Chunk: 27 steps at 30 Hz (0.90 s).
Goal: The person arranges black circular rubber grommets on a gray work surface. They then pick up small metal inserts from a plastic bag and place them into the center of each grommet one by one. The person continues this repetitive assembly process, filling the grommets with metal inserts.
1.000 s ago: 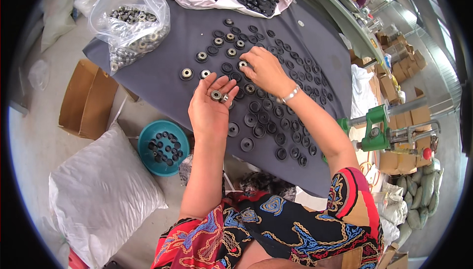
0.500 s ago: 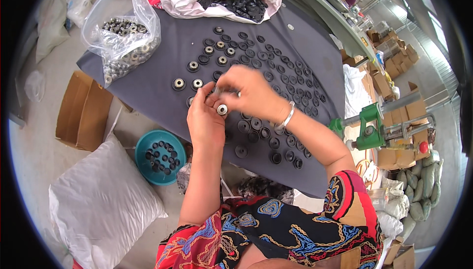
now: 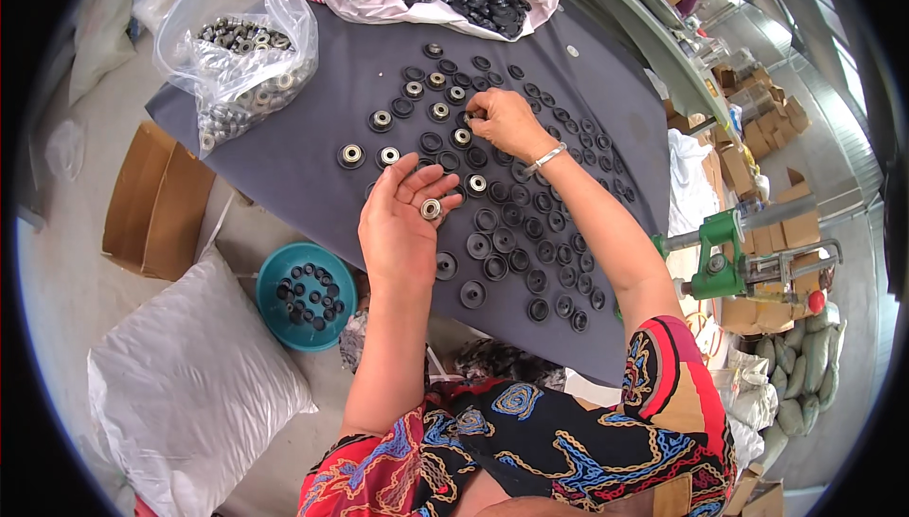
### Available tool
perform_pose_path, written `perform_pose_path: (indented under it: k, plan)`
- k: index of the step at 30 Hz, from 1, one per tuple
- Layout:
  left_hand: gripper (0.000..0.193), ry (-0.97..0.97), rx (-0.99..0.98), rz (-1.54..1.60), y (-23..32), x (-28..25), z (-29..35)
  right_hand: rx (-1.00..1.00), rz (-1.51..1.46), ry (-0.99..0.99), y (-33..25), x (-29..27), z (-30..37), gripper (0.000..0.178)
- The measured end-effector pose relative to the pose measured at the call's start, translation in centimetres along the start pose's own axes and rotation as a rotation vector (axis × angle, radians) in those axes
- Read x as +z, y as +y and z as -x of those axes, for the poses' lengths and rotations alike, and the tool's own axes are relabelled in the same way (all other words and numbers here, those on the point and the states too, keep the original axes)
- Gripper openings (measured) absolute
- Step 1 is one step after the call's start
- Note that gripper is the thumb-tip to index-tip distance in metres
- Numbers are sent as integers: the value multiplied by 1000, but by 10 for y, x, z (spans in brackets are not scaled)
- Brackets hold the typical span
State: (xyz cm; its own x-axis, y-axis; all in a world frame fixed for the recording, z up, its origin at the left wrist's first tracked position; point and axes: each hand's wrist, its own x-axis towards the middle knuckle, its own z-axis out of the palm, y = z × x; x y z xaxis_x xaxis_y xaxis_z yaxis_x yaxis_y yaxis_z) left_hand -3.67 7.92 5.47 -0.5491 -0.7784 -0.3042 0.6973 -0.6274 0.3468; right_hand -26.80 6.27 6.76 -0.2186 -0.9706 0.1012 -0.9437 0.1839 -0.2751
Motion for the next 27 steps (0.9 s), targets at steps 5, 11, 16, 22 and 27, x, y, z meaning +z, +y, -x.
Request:
perform_pose_path:
  k: [5, 11, 16, 22, 27]
  plan:
    - [33, 0, 7, -8, 0, 1, 0, -74, 96, 3, 2, 3, -5, 20]
    - [33, -3, 5, 0, 1, -1, -2, -100, 79, 36, -1, 9, -5, 21]
    - [33, 3, 22, 1, 2, -2, -1, -47, 7, 52, -8, 7, -1, 19]
    - [32, -13, 17, 10, 4, -1, -1, -36, -69, 138, 4, 0, 4, 19]
    - [31, -2, 9, 8, 3, 0, 0, -23, -76, 42, 2, 5, 4, 18]
